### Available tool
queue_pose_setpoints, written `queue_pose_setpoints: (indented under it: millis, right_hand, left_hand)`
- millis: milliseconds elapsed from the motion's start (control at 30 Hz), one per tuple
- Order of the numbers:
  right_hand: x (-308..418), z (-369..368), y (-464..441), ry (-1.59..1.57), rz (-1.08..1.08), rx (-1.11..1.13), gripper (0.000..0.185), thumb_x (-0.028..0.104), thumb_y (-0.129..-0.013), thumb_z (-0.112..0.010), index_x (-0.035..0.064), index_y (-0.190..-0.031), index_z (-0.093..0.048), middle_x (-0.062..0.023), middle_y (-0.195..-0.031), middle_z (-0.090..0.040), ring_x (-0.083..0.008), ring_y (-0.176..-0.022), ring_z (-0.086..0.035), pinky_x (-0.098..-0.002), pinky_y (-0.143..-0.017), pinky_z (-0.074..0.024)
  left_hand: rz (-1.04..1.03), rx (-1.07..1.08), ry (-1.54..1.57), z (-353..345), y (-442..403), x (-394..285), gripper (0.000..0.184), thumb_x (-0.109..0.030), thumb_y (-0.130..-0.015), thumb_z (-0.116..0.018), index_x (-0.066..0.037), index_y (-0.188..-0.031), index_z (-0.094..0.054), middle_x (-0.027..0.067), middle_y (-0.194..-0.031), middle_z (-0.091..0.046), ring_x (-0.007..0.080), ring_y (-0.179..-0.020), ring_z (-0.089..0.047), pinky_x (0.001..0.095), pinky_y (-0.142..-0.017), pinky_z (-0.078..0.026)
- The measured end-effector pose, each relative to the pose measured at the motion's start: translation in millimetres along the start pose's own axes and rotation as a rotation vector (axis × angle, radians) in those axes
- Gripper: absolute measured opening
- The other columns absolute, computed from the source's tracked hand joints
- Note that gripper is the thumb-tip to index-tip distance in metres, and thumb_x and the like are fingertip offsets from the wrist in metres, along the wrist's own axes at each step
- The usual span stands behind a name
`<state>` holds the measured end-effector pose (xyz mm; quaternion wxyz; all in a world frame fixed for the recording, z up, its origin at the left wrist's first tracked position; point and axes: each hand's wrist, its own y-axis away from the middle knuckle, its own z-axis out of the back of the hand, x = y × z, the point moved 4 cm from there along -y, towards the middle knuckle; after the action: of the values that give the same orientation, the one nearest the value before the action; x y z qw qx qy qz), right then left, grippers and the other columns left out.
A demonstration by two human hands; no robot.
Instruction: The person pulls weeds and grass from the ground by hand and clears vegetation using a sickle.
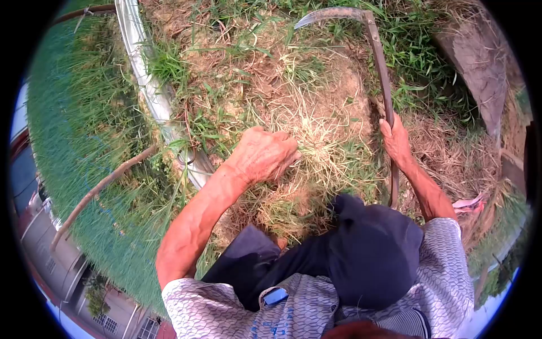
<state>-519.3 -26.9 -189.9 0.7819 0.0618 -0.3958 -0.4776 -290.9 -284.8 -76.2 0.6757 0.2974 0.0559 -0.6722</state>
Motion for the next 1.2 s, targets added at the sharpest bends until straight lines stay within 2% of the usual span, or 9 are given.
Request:
queue_pose_setpoints:
  millis: [133, 200, 533, 633, 800, 933, 1000, 1133, 1200]
  right_hand:
    - [-6.9, -4.4, -7.4, 0.021, 0.066, -0.018, 0.047, 0.033, -0.096, -0.054, 0.0066, -0.133, -0.043, -0.0191, -0.081, -0.06, -0.0346, -0.073, -0.063, -0.043, -0.067, -0.0494]
    - [-9.0, -14.1, -2.7, -0.002, -0.01, 0.085, 0.047, 0.037, -0.096, -0.055, 0.0061, -0.13, -0.045, -0.0194, -0.08, -0.059, -0.0361, -0.073, -0.063, -0.044, -0.067, -0.0493]
    - [3.3, -22.7, -7.2, -0.066, 0.041, 0.048, 0.038, 0.032, -0.095, -0.055, 0.0, -0.114, -0.047, -0.0224, -0.08, -0.06, -0.0365, -0.075, -0.063, -0.0459, -0.067, -0.0494]
    - [20.9, -37.1, -20.4, 0.058, 0.074, 0.165, 0.032, 0.029, -0.097, -0.052, -0.0003, -0.107, -0.044, -0.0261, -0.077, -0.059, -0.0431, -0.071, -0.062, -0.05, -0.062, -0.0471]
    - [-2.0, -34.1, 3.6, 0.138, 0.141, 0.201, 0.027, 0.023, -0.097, -0.051, -0.0021, -0.1, -0.041, -0.0283, -0.062, -0.053, -0.0476, -0.063, -0.061, -0.0531, -0.054, -0.0452]
    - [-142.4, 36.1, 133.6, 0.18, -0.253, 0.282, 0.037, 0.032, -0.096, -0.053, 0.0017, -0.117, -0.047, -0.0256, -0.082, -0.06, -0.0417, -0.078, -0.064, -0.0503, -0.067, -0.0476]
    - [-154.3, 42.4, 171.5, 0.12, -0.383, 0.278, 0.038, 0.033, -0.096, -0.053, 0.0021, -0.118, -0.048, -0.0237, -0.083, -0.06, -0.0396, -0.077, -0.063, -0.0491, -0.068, -0.048]
    - [-102.6, 22.6, 126.5, -0.113, -0.354, 0.043, 0.036, 0.035, -0.095, -0.057, 0.0016, -0.107, -0.054, -0.0162, -0.079, -0.058, -0.0304, -0.073, -0.058, -0.0429, -0.07, -0.0471]
    - [-80.2, 18.9, 109.6, -0.14, -0.338, 0.029, 0.036, 0.036, -0.094, -0.059, 0.0015, -0.105, -0.055, -0.0162, -0.08, -0.059, -0.0297, -0.074, -0.059, -0.0422, -0.071, -0.0471]
  left_hand:
    - [0.221, -0.372, -0.15, 7.9, -54.1, 16.4, 0.051, -0.031, -0.084, -0.07, -0.011, -0.128, -0.052, 0.0107, -0.076, -0.058, 0.0292, -0.065, -0.061, 0.0414, -0.063, -0.048]
    - [0.34, -0.236, -0.169, 5.5, -89.8, 43.7, 0.075, -0.031, -0.082, -0.073, -0.015, -0.145, -0.036, 0.0132, -0.079, -0.061, 0.0317, -0.068, -0.064, 0.0437, -0.063, -0.05]
    - [0.339, -0.4, 0.06, -3.9, -95.3, 110.0, 0.02, -0.022, -0.091, -0.061, -0.004, -0.091, -0.051, 0.0209, -0.083, -0.061, 0.0437, -0.078, -0.061, 0.0499, -0.067, -0.048]
    - [0.451, -0.362, 0.184, 3.8, -96.8, 127.2, 0.023, -0.022, -0.092, -0.061, -0.002, -0.09, -0.05, 0.023, -0.08, -0.061, 0.0454, -0.08, -0.06, 0.0501, -0.068, -0.045]
    - [0.619, -0.535, 0.557, -6.7, -88.5, 134.3, 0.031, -0.032, -0.097, -0.055, -0.002, -0.096, -0.059, 0.0163, -0.08, -0.063, 0.0274, -0.069, -0.058, 0.0387, -0.068, -0.045]
    - [0.545, -0.606, 0.547, 31.5, -50.7, 96.4, 0.029, -0.033, -0.097, -0.055, -0.004, -0.095, -0.059, 0.0145, -0.077, -0.061, 0.028, -0.069, -0.059, 0.0376, -0.067, -0.045]
    - [0.326, -0.067, 0.105, 19.4, -58.7, 71.5, 0.026, -0.032, -0.095, -0.057, -0.006, -0.094, -0.06, 0.0128, -0.074, -0.058, 0.0321, -0.071, -0.06, 0.0399, -0.067, -0.046]
    - [0.384, -0.462, -0.011, 30.4, -110.1, 67.3, 0.024, -0.028, -0.084, -0.062, -0.007, -0.094, -0.062, 0.0158, -0.086, -0.059, 0.0367, -0.082, -0.061, 0.0465, -0.071, -0.047]
    - [0.487, -0.375, -0.018, 37.0, -152.5, 75.8, 0.035, -0.029, -0.079, -0.064, -0.007, -0.106, -0.065, 0.0209, -0.108, -0.06, 0.0385, -0.104, -0.058, 0.0473, -0.087, -0.045]
